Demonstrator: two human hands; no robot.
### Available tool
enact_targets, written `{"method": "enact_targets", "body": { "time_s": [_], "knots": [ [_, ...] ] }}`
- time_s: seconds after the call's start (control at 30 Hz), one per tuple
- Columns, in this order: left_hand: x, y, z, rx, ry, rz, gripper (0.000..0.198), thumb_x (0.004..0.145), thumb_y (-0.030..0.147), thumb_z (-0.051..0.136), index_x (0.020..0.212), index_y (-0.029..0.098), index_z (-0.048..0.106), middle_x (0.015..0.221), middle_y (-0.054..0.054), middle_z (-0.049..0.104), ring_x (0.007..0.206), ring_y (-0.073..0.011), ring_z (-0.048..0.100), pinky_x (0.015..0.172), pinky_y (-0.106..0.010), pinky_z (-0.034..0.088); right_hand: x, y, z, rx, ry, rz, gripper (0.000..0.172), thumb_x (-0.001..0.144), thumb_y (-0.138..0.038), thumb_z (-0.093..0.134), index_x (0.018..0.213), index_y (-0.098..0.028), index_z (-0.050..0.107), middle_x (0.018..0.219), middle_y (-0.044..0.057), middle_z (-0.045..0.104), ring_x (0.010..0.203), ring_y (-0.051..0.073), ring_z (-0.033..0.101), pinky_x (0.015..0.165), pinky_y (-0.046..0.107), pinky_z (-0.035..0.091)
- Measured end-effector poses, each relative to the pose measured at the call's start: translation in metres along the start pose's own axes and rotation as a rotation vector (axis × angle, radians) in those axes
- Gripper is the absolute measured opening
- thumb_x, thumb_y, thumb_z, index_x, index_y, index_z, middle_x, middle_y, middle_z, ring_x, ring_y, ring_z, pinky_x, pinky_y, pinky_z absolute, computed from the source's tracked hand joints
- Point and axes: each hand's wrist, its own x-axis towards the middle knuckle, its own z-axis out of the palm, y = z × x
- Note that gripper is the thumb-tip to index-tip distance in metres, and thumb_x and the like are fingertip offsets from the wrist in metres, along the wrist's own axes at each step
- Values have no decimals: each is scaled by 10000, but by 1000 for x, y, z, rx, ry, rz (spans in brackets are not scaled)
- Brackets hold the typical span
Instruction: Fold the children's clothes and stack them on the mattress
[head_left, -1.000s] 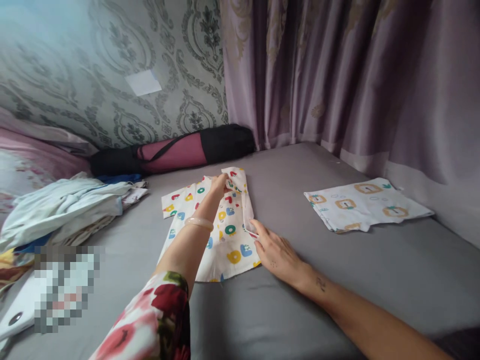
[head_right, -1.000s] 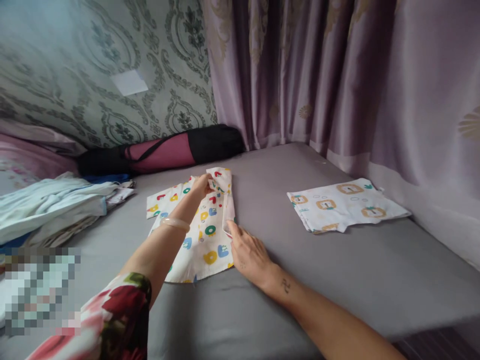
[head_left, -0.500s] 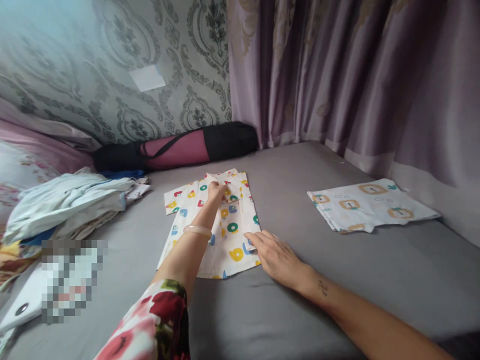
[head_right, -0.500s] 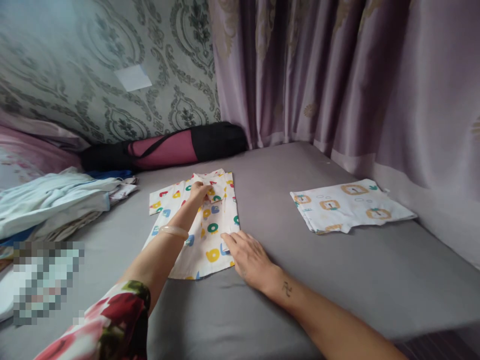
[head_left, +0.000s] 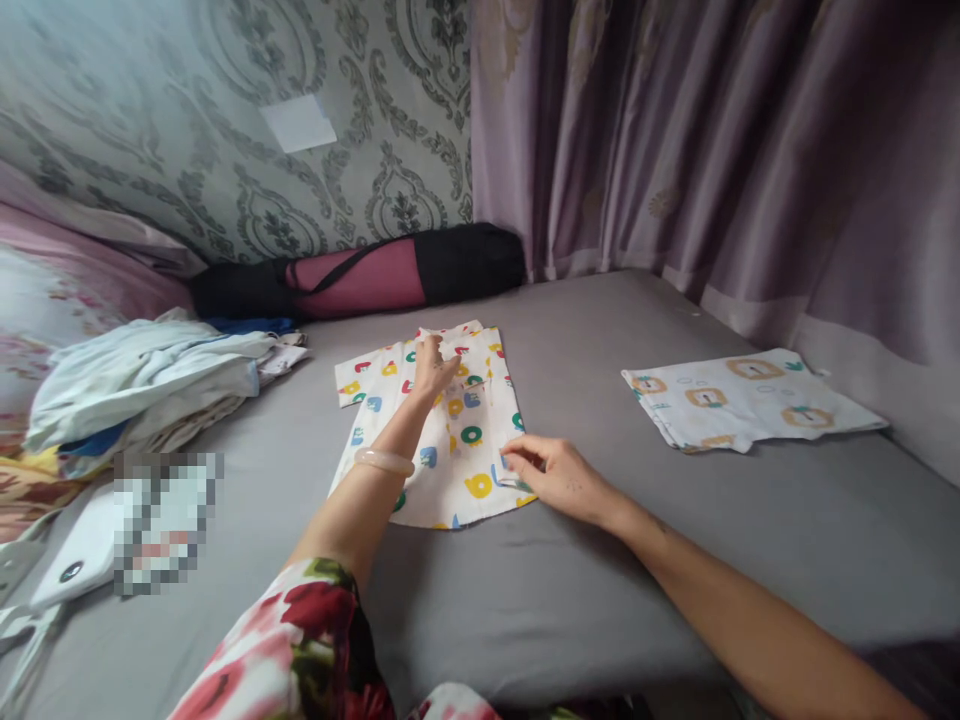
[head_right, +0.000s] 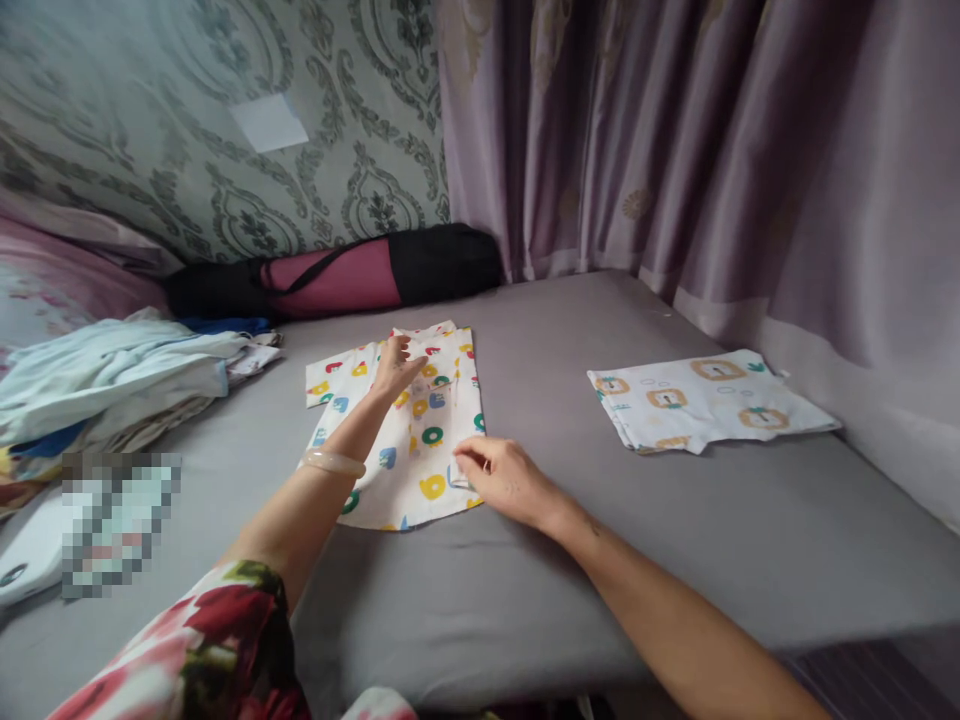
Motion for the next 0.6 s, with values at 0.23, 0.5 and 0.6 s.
{"method": "enact_targets", "body": {
  "time_s": [0.23, 0.5, 0.6],
  "knots": [
    [-60, 12, -19, 35, -368, 288, 258, 825, 272, 589, 1065, 179, 566, 1116, -92, 619, 1016, -212, 594, 893, -338, 479, 6, 22, 5, -501, -11, -80, 519, 988, -294, 340, 1478, -124, 357, 1546, 122, 345, 1452, 222, 231, 1177, 473, 191],
    [-147, 14, -11, 108, -477, 566, 304, 886, 187, 442, 1188, 150, 448, 1181, -154, 569, 1125, -254, 547, 968, -428, 470, 6, 25, 10, -597, -153, -73, 540, 995, -354, 274, 1490, -156, 359, 1565, 102, 299, 1452, 240, 237, 1176, 511, 191],
    [-159, 14, -6, 177, -423, 590, 299, 905, 176, 404, 1201, 148, 435, 1202, -154, 563, 1162, -266, 520, 1004, -445, 444, 16, 26, -2, -595, -163, -118, 489, 983, -295, 293, 1430, -177, 453, 1509, 103, 414, 1399, 236, 350, 1159, 513, 222]
  ]
}}
